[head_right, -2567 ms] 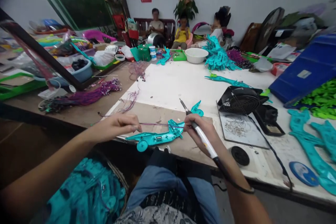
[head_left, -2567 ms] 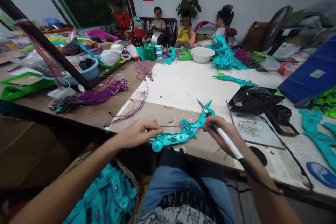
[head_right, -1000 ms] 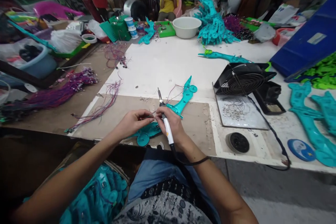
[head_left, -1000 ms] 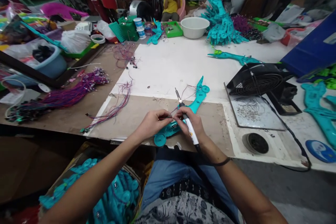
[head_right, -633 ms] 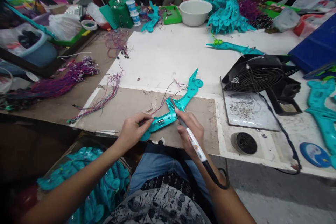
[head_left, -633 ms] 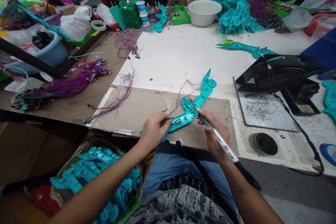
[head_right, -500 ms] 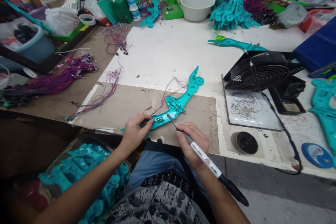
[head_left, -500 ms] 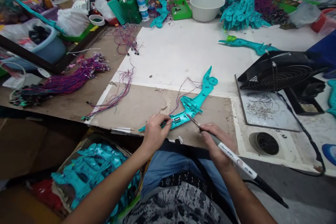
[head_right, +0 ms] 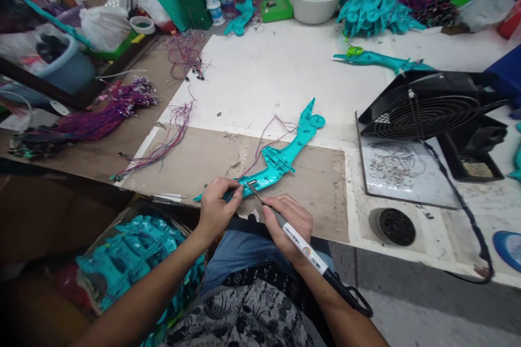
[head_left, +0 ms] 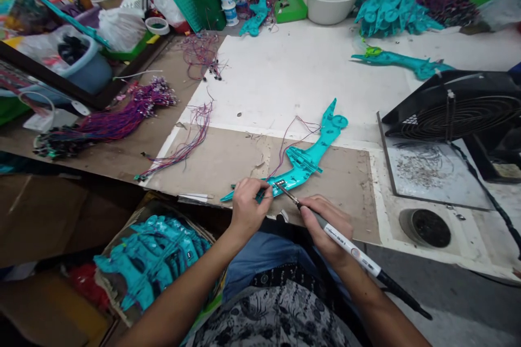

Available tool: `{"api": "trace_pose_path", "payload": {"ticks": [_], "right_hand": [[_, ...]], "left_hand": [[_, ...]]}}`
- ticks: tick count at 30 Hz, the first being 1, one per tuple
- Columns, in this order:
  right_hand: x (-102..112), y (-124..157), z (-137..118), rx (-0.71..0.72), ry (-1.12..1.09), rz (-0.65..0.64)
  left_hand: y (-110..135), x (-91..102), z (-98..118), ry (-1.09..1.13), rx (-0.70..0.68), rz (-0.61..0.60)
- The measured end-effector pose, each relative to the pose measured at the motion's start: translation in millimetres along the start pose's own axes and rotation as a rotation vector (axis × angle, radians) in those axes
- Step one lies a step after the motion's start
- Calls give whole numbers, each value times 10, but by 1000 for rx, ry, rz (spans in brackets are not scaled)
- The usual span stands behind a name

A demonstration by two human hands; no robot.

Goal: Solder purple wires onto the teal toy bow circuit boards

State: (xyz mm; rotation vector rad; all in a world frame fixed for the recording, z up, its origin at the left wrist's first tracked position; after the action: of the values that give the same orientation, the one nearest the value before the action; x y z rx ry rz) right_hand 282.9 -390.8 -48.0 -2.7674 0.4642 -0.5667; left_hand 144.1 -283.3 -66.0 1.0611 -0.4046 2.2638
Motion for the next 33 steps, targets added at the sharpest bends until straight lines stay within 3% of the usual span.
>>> {"api": "trace_pose_path", "payload": {"ticks": [12,26,33], "right_hand": [[-6,-56,-28,21,10,-39],[-16,-73,-60,47,33,-61],[47,-60,-54,32,57,-7]], "left_hand": [[-7,-10,-9,16,0,-16],[-2,-8,-12,18,-54,45],[0,2,1,24,-64,50]]}}
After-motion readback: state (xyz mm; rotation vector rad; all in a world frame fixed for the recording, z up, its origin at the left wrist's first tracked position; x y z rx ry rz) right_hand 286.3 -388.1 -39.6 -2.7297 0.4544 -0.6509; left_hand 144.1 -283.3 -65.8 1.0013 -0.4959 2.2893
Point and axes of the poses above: each hand's wrist, its own y-axis away from the middle knuckle, its own x-axis out of the back of the hand, z = x × y, the point moved 7 cm from there along -y, towards the middle knuckle, and after that the axes turned 13 degrees about -z, right-handed, at the moved point
